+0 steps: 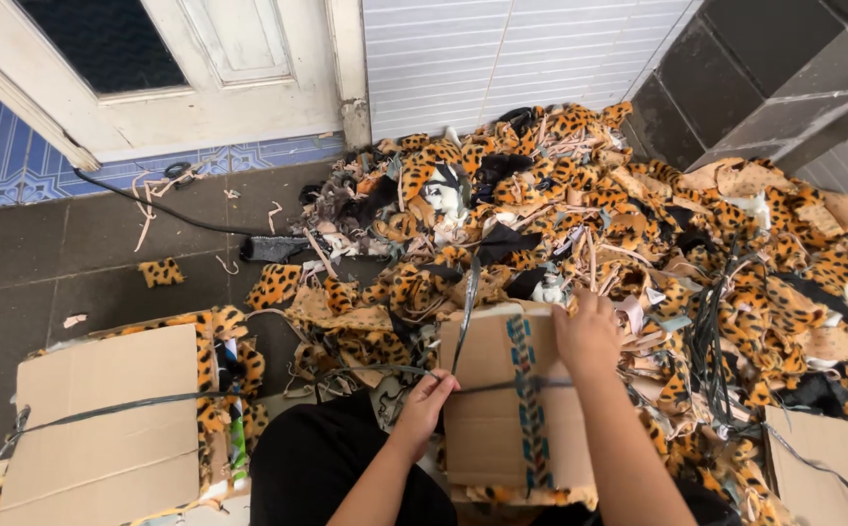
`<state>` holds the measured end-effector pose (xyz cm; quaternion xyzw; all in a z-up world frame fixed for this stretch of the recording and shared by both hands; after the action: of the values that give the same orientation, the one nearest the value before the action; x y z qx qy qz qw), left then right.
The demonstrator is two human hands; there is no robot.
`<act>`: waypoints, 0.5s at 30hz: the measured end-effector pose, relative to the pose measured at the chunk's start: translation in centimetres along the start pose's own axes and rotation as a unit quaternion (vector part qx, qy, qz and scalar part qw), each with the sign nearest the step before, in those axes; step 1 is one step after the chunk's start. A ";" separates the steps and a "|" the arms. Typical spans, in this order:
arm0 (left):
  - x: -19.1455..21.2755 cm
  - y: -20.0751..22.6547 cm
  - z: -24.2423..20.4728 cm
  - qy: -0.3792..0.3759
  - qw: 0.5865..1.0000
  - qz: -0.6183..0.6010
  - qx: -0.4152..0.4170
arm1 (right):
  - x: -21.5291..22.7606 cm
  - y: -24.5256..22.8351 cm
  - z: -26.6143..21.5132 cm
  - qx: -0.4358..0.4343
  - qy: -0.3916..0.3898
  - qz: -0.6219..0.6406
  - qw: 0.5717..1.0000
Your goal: The person is folding leopard-print plush fabric pieces, placing them into a cardboard box, stuffing them with white filling material, and then securing the box with plastic straps.
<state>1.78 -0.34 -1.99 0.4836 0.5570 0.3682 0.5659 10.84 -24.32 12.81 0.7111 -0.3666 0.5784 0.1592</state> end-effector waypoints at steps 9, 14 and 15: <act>-1.1 3.5 -0.6 0.079 0.981 -0.149 0.092 | -9.0 -3.9 -9.1 0.335 -0.258 0.194 0.885; 0.3 0.5 0.4 0.199 0.927 -0.316 -0.004 | -10.1 -1.5 -7.5 0.104 -0.413 0.459 0.780; 0.4 0.3 0.5 0.242 0.872 -0.426 -0.009 | -10.3 -1.0 -6.8 0.116 -0.446 0.562 0.687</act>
<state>2.39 0.08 -1.87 0.0896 0.8252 0.2020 0.5199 6.13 -15.71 5.29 0.5585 -0.6555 0.2121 -0.4620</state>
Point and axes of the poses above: each hand's wrist, its own z-axis towards the middle knuckle, its own x-axis out of the back of the hand, y = z × x, the point moved 2 cm from there along z, towards the middle knuckle, and after that the axes turned 15 degrees about -x, right-handed, at the moved point
